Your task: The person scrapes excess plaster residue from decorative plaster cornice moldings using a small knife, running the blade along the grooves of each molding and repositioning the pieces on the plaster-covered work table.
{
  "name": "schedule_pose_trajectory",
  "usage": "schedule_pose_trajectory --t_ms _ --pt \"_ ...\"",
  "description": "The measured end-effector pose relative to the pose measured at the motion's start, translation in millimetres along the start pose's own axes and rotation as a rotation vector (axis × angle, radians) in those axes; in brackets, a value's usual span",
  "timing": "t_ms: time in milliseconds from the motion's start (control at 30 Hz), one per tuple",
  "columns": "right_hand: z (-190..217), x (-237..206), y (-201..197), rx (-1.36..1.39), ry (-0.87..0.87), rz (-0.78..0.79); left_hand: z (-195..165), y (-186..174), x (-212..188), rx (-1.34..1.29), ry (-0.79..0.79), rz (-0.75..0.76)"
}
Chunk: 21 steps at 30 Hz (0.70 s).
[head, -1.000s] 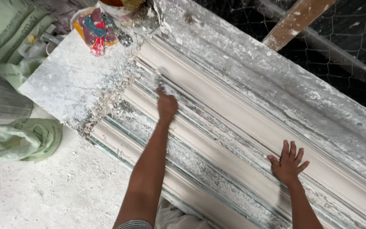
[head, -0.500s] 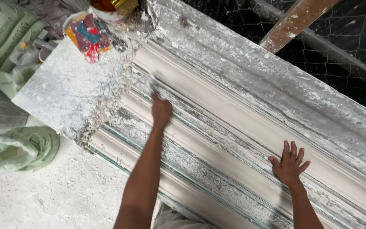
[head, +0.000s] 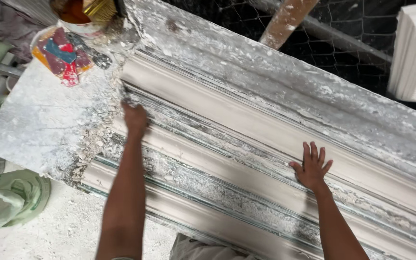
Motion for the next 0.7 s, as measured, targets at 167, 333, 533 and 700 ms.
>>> schedule_pose_trajectory --t_ms 167,333,533,700 --pt "-0.6 -2.8 -3.8 -0.022 0.000 0.000 7.1 -14.6 -48.7 0.062 0.337 0.348" --pt "-4.0 -5.3 1.1 0.026 0.045 -0.083 62.7 30.1 -89.4 0.476 0.576 0.800" --pt "-59.9 -68.7 14.5 0.121 0.195 -0.207 7.7 14.2 -5.5 0.802 0.667 0.908" --pt "-123.1 -141.0 19.9 0.037 0.558 0.016 1.8 86.2 -61.5 0.762 0.867 1.146"
Point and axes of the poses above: each hand's wrist, its own x-axis towards the middle knuckle, its own y-axis out of the palm, z = x × y, the point moved 2 cm from there along x, towards the middle knuckle, and after that the axes turned 3 degrees about y, right-handed, at the moved point
